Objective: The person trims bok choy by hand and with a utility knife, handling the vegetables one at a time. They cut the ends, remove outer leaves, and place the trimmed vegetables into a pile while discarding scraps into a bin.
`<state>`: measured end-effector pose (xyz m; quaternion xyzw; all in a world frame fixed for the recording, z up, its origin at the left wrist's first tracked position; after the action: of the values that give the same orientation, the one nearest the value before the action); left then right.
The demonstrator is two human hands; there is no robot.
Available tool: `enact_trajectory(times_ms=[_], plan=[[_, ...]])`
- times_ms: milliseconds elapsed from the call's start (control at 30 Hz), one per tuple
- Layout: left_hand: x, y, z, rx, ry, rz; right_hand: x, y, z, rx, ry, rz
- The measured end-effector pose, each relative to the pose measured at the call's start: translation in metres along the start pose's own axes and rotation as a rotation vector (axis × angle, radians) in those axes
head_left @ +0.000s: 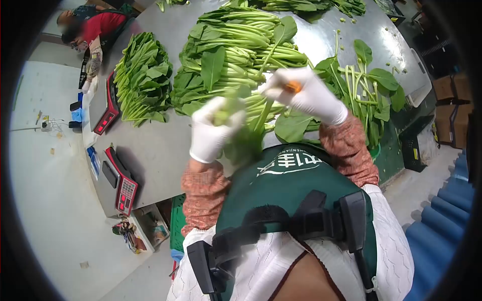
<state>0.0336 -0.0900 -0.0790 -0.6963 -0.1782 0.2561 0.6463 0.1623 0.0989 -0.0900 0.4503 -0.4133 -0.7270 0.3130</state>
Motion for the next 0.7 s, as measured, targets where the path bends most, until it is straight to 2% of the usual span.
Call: enact_trajectory(times_ms=[33, 67, 100, 133, 167, 200, 267, 300, 333, 367, 400, 467, 500, 600, 667, 700], plan=[[-0.013, -0.014, -0.002, 0.012, -0.093, -0.003, -0.021, 0.002, -0.001, 0.091, -0.04, 0.021], [-0.036, -0.02, -0.003, 0.131, -0.174, 0.183, -0.033, -0.008, -0.005, 0.221, -0.162, 0.253], [-0.054, -0.017, -0.008, 0.136, -0.307, 0.0, -0.055, -0.016, -0.008, 0.235, -0.22, 0.131], [-0.077, -0.013, -0.013, 0.214, -0.326, -0.09, -0.076, -0.023, -0.011, 0.257, -0.276, 0.009], [-0.099, -0.007, -0.019, 0.301, -0.305, -0.198, -0.095, -0.054, -0.012, 0.292, -0.287, -0.208], [-0.116, -0.002, -0.024, 0.371, -0.25, -0.298, -0.094, -0.061, -0.012, 0.307, -0.392, -0.525], [-0.106, -0.009, -0.026, 0.371, -0.316, -0.503, -0.087, -0.058, -0.011, 0.327, -0.588, -1.162], [-0.099, -0.013, -0.024, 0.343, -0.283, -0.522, -0.077, -0.062, -0.007, 0.491, -0.387, -1.003], [-0.097, -0.009, -0.022, 0.323, -0.271, -0.561, -0.058, -0.085, -0.003, 0.433, -0.325, -0.914], [-0.096, -0.002, -0.02, 0.301, -0.259, -0.599, -0.027, -0.095, -0.01, 0.309, -0.323, -0.517], [-0.094, 0.003, -0.019, 0.279, -0.247, -0.636, 0.001, -0.094, -0.003, 0.092, -0.236, -0.659], [-0.09, -0.002, -0.017, 0.265, -0.266, -0.576, 0.043, -0.116, 0.0, -0.043, 0.004, -0.759], [-0.093, -0.004, -0.018, 0.262, -0.301, -0.511, 0.059, -0.139, -0.007, 0.081, 0.057, -0.666], [-0.108, -0.004, -0.028, 0.25, -0.41, -0.395, 0.057, -0.182, -0.033, 0.206, 0.053, -0.645], [-0.124, 0.002, -0.041, 0.238, -0.444, -0.352, 0.026, -0.177, -0.036, 0.488, 0.194, -0.9], [-0.124, 0.004, -0.045, 0.239, -0.488, -0.323, 0.015, -0.189, -0.043, 0.515, 0.207, -0.982]])
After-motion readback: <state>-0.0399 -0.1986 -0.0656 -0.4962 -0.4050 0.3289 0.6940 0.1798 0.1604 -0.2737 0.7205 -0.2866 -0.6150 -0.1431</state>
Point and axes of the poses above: each hand's wrist, its own z-axis towards the middle knuckle, its own x-axis out of the palm, y = z × x, the point moved 2 cm from there along z, towards the middle knuckle, and after that the axes turned 8 degrees about -z, right-handed, at the moved point
